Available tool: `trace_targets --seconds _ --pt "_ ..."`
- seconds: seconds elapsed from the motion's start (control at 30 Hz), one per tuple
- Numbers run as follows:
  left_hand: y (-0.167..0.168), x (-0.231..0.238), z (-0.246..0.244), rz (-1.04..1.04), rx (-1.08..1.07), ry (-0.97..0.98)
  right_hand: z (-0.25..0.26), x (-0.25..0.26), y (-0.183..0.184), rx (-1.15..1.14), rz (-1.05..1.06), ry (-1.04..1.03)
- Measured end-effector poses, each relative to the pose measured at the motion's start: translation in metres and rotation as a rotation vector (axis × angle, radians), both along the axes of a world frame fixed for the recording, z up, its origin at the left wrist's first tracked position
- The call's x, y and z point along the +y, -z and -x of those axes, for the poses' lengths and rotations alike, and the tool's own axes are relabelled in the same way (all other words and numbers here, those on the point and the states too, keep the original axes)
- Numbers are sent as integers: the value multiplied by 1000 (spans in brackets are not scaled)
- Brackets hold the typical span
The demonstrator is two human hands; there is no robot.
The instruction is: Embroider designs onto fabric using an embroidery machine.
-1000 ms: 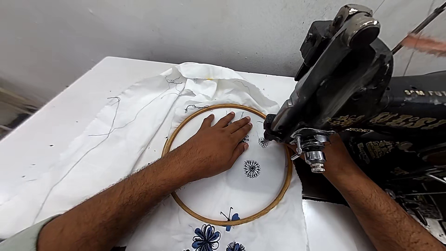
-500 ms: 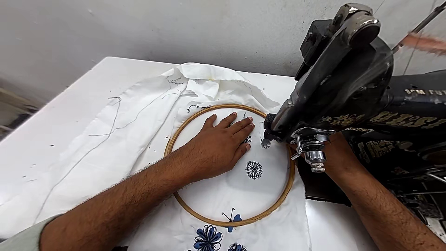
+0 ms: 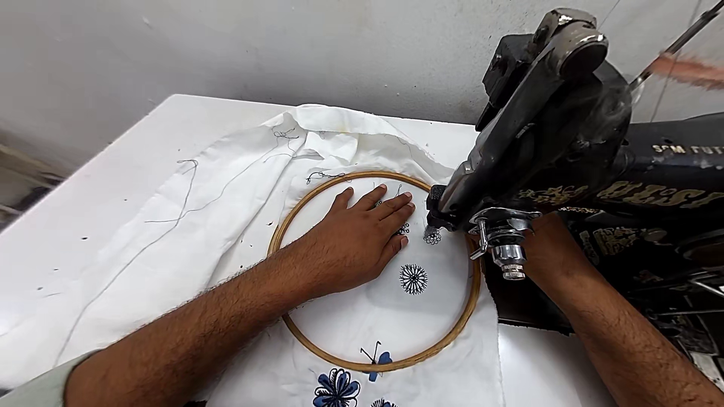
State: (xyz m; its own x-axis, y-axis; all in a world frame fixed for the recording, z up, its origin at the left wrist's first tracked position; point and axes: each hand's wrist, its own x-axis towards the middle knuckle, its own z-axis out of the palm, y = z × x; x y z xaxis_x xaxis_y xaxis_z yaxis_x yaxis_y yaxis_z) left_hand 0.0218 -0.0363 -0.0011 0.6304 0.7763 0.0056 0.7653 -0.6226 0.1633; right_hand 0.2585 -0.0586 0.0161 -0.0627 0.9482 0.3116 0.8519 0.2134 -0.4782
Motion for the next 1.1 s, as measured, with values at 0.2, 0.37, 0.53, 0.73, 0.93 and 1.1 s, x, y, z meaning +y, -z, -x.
trace_targets --seconds 0.2,0.37,0.53,0.73,0.93,1.1 --pt "0 -1 1 -11 -2 5 0 1 1 18 -40 -24" --pt "1 -2 -1 -21 -14 14 2 0 -7 -32 -8 -10" --pt "-1 -3 0 -3 9 17 0 3 -2 -30 -32 -27" --pt "-2 -4 0 -5 17 13 2 -1 -8 -48 4 -28" --pt "-2 -5 -2 0 22 20 1 1 -11 -28 27 -42" --pt "-5 -6 -1 21 49 17 3 -3 -13 -70 87 -1"
